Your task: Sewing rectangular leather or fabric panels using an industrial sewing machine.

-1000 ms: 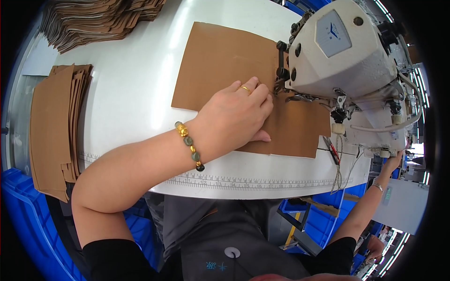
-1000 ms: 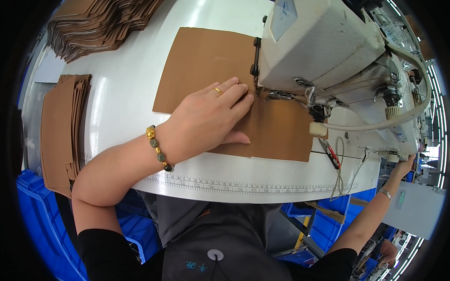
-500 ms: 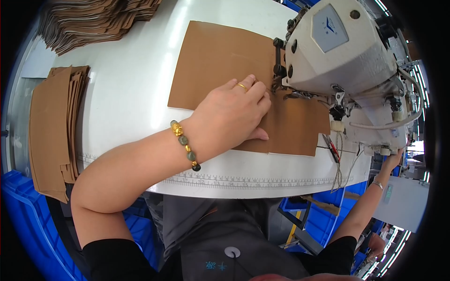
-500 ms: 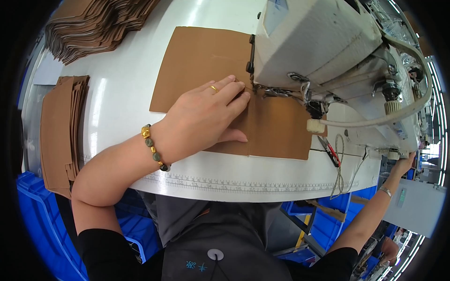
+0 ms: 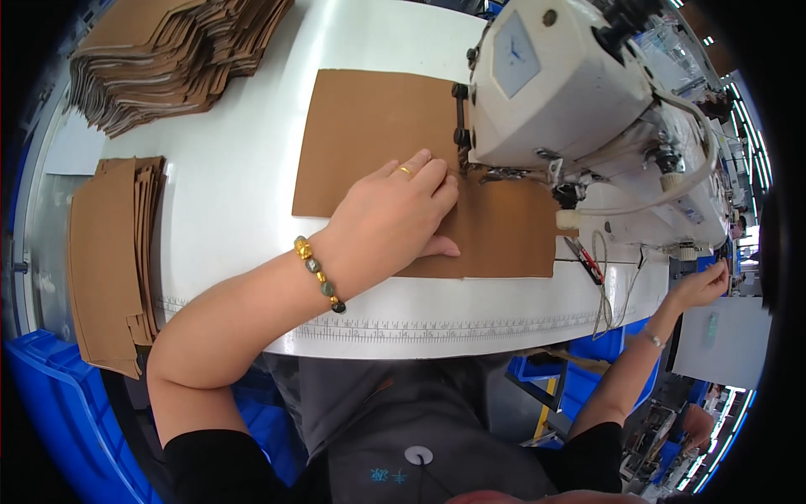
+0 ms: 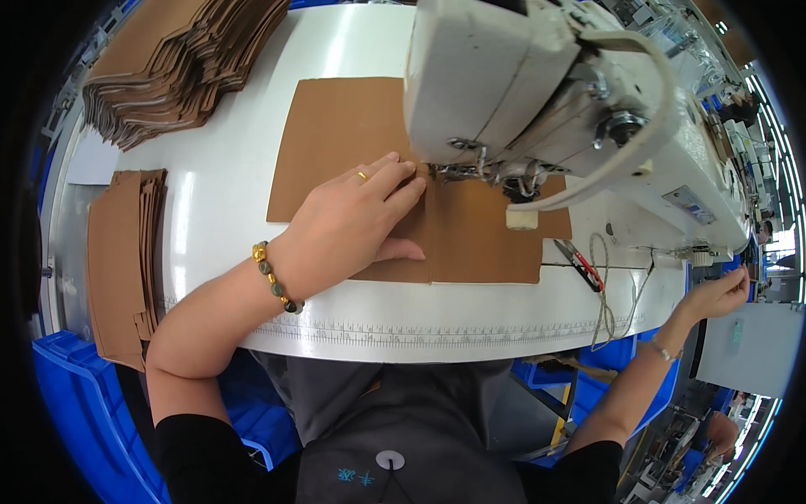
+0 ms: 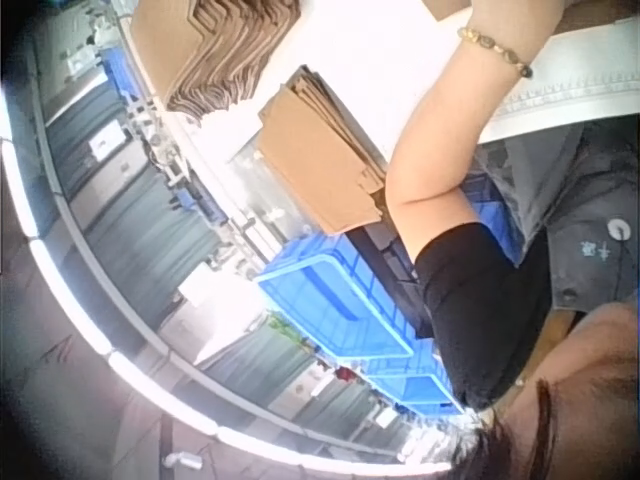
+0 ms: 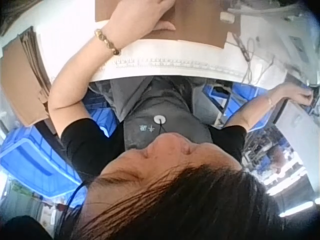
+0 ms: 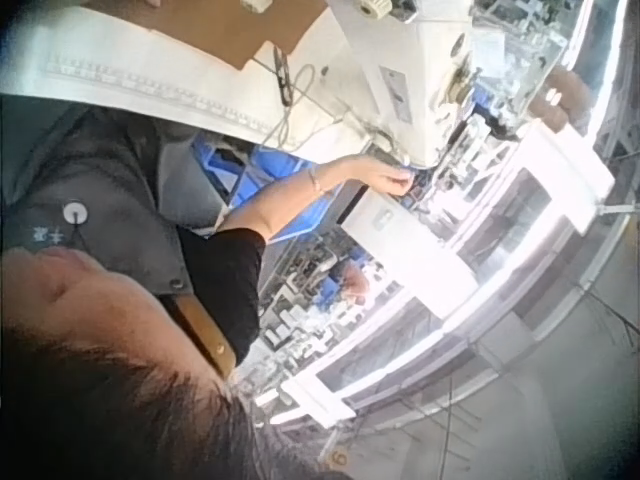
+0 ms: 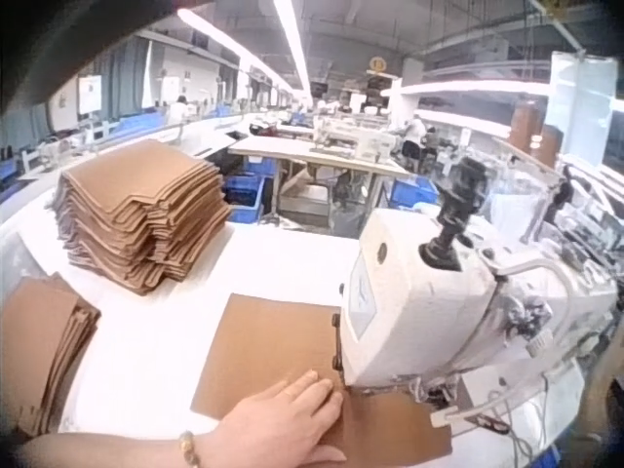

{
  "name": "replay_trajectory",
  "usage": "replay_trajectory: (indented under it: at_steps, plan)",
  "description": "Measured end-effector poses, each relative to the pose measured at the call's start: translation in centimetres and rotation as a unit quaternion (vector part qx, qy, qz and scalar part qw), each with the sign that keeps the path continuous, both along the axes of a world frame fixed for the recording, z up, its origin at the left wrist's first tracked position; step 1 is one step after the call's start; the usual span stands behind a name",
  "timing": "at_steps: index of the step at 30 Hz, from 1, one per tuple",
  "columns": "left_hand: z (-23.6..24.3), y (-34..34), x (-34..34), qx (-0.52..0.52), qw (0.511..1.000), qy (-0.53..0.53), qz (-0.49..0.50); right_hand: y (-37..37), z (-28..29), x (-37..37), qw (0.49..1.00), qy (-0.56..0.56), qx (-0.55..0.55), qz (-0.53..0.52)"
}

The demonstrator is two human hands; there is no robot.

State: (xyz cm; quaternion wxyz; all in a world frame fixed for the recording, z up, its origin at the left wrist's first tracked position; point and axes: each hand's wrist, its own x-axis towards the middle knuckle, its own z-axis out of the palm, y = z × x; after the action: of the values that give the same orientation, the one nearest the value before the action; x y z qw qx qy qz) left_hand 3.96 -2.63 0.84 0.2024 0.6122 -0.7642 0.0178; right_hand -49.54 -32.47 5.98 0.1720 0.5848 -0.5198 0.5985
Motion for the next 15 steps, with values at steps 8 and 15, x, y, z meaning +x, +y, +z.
replay_trajectory:
  at_steps: [8, 15]
  plan:
    - [0.1, 0.2, 0.0, -0.004, 0.999, -0.036, 0.001, 16.4, -3.0, 28.9, 0.776, 0.462, 0.035, 0.427]
    - [1.1, -0.4, -0.5, 0.023, 0.999, -0.035, 0.0, 15.9, -6.2, 32.0, 0.764, 0.476, 0.055, 0.432]
